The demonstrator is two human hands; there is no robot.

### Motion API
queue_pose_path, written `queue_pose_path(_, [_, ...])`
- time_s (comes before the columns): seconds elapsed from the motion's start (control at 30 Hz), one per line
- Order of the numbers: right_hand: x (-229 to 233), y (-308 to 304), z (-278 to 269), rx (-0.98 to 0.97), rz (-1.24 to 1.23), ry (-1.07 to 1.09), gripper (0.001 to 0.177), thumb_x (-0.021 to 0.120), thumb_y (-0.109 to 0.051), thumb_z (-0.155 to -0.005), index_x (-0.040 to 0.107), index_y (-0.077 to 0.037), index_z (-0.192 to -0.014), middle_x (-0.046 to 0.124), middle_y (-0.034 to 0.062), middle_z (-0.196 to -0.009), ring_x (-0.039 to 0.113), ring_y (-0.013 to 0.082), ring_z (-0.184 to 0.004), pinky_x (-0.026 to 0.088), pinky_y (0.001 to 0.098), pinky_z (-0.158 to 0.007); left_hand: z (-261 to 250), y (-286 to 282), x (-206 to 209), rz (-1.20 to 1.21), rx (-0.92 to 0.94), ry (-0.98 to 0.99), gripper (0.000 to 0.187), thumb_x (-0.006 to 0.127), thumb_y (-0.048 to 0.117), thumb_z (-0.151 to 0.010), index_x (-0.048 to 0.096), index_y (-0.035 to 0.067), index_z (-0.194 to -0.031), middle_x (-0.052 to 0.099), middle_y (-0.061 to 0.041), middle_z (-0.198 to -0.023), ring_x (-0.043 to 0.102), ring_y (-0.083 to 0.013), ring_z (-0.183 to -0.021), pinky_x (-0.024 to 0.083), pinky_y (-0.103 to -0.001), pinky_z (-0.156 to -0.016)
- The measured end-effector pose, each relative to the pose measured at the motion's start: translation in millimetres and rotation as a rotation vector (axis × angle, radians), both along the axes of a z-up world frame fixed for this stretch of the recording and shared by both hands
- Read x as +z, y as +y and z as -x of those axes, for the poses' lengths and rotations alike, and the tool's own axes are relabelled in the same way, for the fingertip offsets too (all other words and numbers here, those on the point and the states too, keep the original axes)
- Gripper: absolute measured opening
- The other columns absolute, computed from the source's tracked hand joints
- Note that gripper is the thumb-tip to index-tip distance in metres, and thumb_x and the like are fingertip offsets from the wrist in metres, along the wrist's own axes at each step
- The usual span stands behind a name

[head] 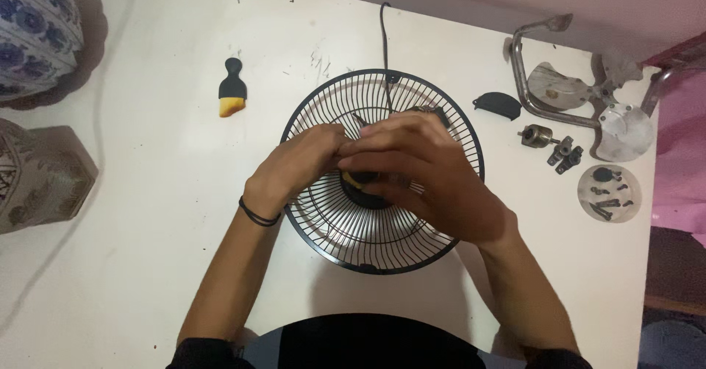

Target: The person reassembles an electric fan by hand, attaching the motor housing to the fan cage and securing it with screws using a screwdriver. The person then rotates the fan cage to check alignment and fit.

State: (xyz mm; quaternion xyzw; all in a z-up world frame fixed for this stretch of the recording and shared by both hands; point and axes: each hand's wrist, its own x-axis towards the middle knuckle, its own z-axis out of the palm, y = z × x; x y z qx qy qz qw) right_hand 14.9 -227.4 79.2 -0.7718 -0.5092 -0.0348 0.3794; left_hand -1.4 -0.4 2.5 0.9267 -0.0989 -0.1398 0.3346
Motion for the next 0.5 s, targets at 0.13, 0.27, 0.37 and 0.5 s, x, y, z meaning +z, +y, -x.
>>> queue_pose_path(0.13, [-3.8,-1.4,-0.1,-0.042,-0.049,0.054,0.046,0.086,-0.026,-0.082,0.067,-0.025,-0.124,0.069,-0.0054,-0.113,0.065,0.0165,-0.117,0.046,0.0429,-0.116,2.5,0.7,5.8,0.118,-0.046,-0.119,0.017,0.069,0.013,-0.087,0.071,0.009,-0.104,0.068,-0.007,-0.093,0.066,-0.0265,-0.093,0.054,-0.04,-0.077])
queue_pose_path(0.27, [-6.1,-2.1,0.9,-0.09,-0.099,0.067,0.048,0.091,-0.031,-0.076,0.066,-0.022,-0.116,0.067,-0.0051,-0.105,0.067,0.0158,-0.109,0.044,0.0468,-0.118,1.8,0.1,4.3,0.115,-0.053,-0.128,0.013,0.071,0.015,-0.087,0.072,0.011,-0.1,0.069,-0.004,-0.094,0.067,-0.0253,-0.094,0.054,-0.039,-0.078])
queue_pose_path(0.37, [-9.7,0.2,2.0,-0.129,-0.124,0.075,0.049,0.093,-0.034,-0.077,0.064,-0.02,-0.115,0.067,-0.0049,-0.11,0.067,0.0159,-0.111,0.046,0.0446,-0.112,0.6,-4.0,0.5,0.041,0.016,-0.051,0.015,0.073,0.017,-0.082,0.072,0.013,-0.097,0.071,0.0,-0.096,0.068,-0.0221,-0.095,0.055,-0.037,-0.079])
queue_pose_path(0.5, [-12.9,6.8,3.4,-0.174,-0.086,-0.019,0.054,0.091,-0.033,-0.079,0.064,-0.021,-0.124,0.062,-0.0018,-0.115,0.063,0.0188,-0.114,0.05,0.0449,-0.11,4.0,3.8,-0.1,0.143,-0.073,-0.198,0.02,0.071,0.012,-0.086,0.068,0.006,-0.104,0.07,-0.007,-0.099,0.067,-0.0266,-0.097,0.055,-0.039,-0.082])
